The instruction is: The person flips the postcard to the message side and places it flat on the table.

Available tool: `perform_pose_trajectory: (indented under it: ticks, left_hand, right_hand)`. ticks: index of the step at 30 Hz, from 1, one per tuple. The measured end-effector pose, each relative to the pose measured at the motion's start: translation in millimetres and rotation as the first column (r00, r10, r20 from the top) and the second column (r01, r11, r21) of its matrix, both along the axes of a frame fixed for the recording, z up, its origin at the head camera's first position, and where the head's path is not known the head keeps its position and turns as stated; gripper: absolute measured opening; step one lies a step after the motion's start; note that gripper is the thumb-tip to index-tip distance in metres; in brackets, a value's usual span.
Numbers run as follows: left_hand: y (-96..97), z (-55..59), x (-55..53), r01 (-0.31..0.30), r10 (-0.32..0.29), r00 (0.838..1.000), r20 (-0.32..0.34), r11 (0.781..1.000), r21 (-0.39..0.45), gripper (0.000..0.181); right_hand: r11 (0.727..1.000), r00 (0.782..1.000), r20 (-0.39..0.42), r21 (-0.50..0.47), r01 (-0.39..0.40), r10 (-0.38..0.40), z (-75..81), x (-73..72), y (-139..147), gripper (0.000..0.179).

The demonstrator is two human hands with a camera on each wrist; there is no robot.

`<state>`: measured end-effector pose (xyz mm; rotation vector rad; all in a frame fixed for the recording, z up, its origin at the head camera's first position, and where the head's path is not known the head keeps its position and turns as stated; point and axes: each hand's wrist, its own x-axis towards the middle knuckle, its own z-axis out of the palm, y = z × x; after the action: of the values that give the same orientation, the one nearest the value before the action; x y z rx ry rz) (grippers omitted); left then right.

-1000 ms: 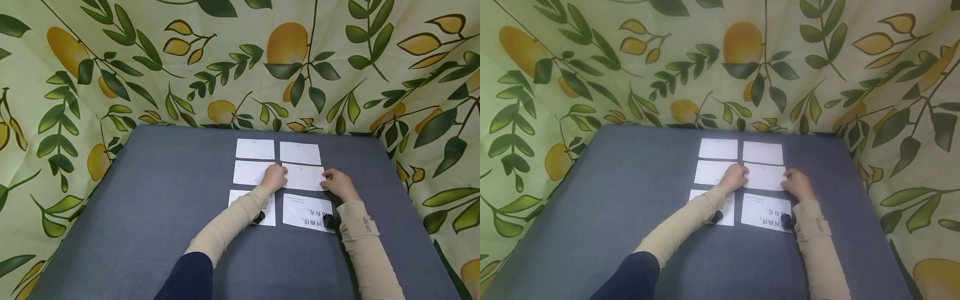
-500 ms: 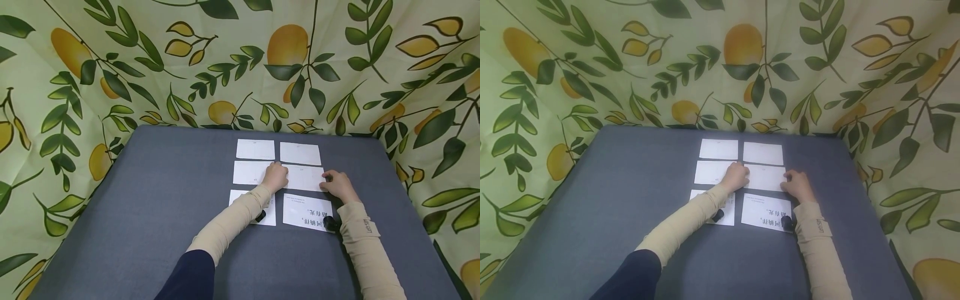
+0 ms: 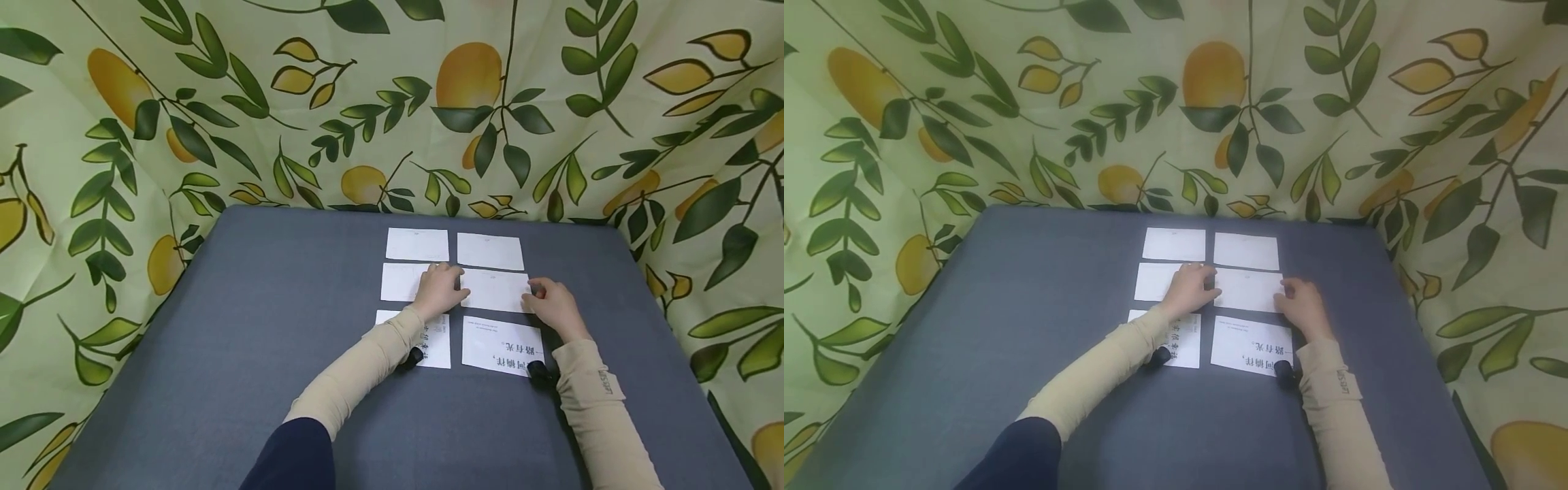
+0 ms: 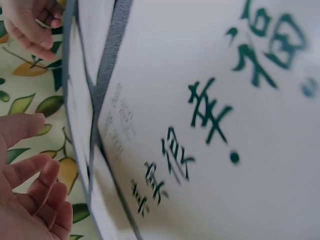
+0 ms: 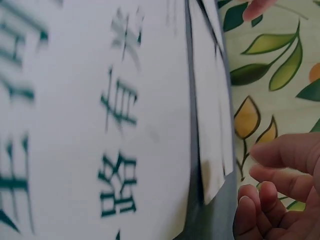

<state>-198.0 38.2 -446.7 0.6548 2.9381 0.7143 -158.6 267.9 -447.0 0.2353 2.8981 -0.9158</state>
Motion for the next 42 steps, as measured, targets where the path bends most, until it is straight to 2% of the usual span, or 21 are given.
perform_pose_trajectory:
  ticks: [10,15,20,24,31,36,42]
  left_hand:
    - [-36.1,14.5,12.9,-0.031,0.026,0.999,0.035,0.99,0.138,0.044]
    - [-60.9,15.1,19.9,-0.05,0.044,0.998,0.039,0.985,0.165,0.045]
    - [-85.1,11.8,32.4,-0.073,0.061,0.995,0.077,0.984,0.161,0.048]
    - [-99.6,8.9,45.1,-0.083,0.069,0.992,0.109,0.988,0.133,0.051]
    - [-116.4,4.6,63.6,-0.131,0.115,0.972,0.205,0.989,0.066,0.063]
    - [-125.6,3.3,75.3,-0.172,0.162,0.955,0.248,0.985,0.02,0.074]
    - [-131.5,2.9,81.4,-0.206,0.18,0.939,0.292,0.977,0.059,0.079]
  right_hand:
    - [0.997,0.992,-0.118,-0.053,-0.058,0.052,7.8,14.9,-28.4,0.041]
    - [0.99,0.987,-0.124,-0.085,-0.116,0.105,10.2,22.8,-50.1,0.043]
    - [0.976,0.981,-0.107,-0.129,-0.177,0.164,7.4,30.5,-70.7,0.05]
    - [0.97,0.977,-0.08,-0.123,-0.207,0.198,3.2,35.7,-85.4,0.056]
    - [0.952,0.959,-0.036,-0.117,-0.283,0.281,-1.8,49.9,-110.4,0.066]
    - [0.943,0.953,-0.012,-0.137,-0.302,0.303,-6.9,58.3,-123.9,0.069]
    - [0.956,0.966,0.01,-0.148,-0.255,0.26,-10.3,65.1,-134.8,0.075]
